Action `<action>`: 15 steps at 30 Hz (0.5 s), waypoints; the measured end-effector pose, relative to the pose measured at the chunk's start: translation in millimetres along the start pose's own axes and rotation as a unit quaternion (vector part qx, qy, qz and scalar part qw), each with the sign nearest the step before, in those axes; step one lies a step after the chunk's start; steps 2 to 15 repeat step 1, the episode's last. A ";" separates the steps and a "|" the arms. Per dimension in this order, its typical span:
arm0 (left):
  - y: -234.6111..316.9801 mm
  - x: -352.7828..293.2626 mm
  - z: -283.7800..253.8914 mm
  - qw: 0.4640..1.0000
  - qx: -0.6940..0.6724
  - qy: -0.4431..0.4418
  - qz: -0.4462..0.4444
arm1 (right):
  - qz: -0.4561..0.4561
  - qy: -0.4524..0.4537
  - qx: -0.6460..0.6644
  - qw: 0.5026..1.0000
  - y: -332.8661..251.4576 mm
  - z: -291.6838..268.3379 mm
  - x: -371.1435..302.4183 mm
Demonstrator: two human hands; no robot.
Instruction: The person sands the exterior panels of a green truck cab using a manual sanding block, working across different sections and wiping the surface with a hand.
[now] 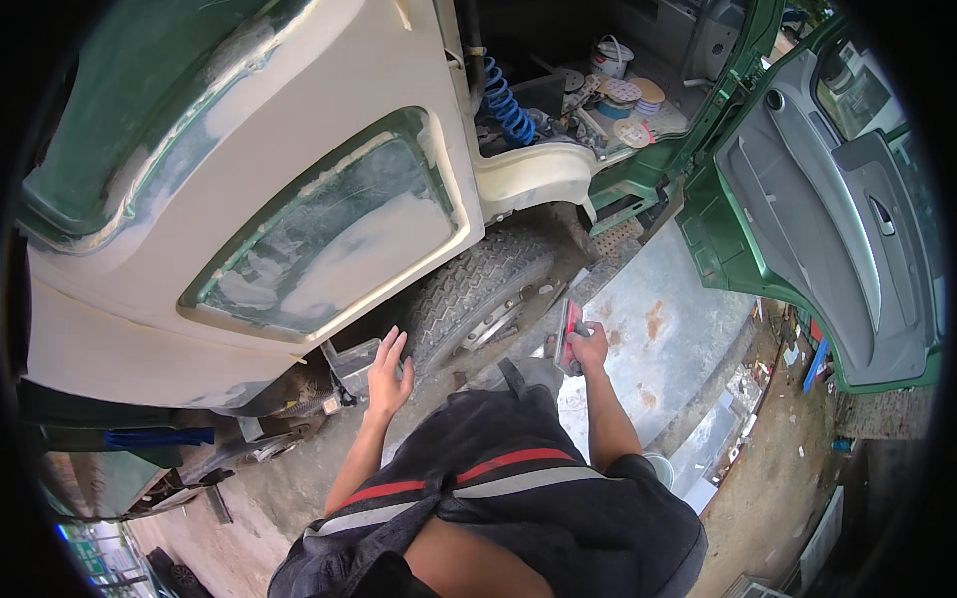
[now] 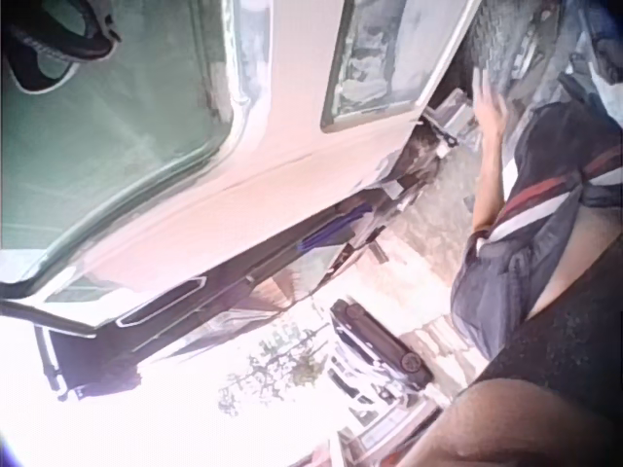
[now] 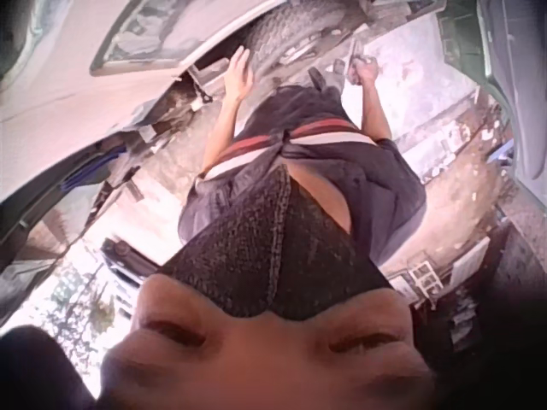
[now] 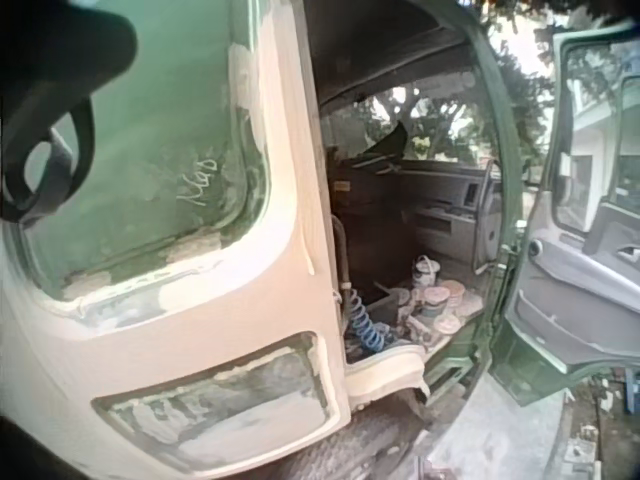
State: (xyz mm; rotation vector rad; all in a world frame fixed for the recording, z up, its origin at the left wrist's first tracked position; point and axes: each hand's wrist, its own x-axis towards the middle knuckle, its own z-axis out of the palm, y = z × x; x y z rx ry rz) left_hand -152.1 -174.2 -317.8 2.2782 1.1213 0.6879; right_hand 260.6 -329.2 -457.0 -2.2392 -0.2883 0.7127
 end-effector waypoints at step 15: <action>4.5 9.8 11.7 1.000 -0.005 -0.004 0.005 | -0.016 0.011 -0.004 1.000 -13.9 -8.0 9.6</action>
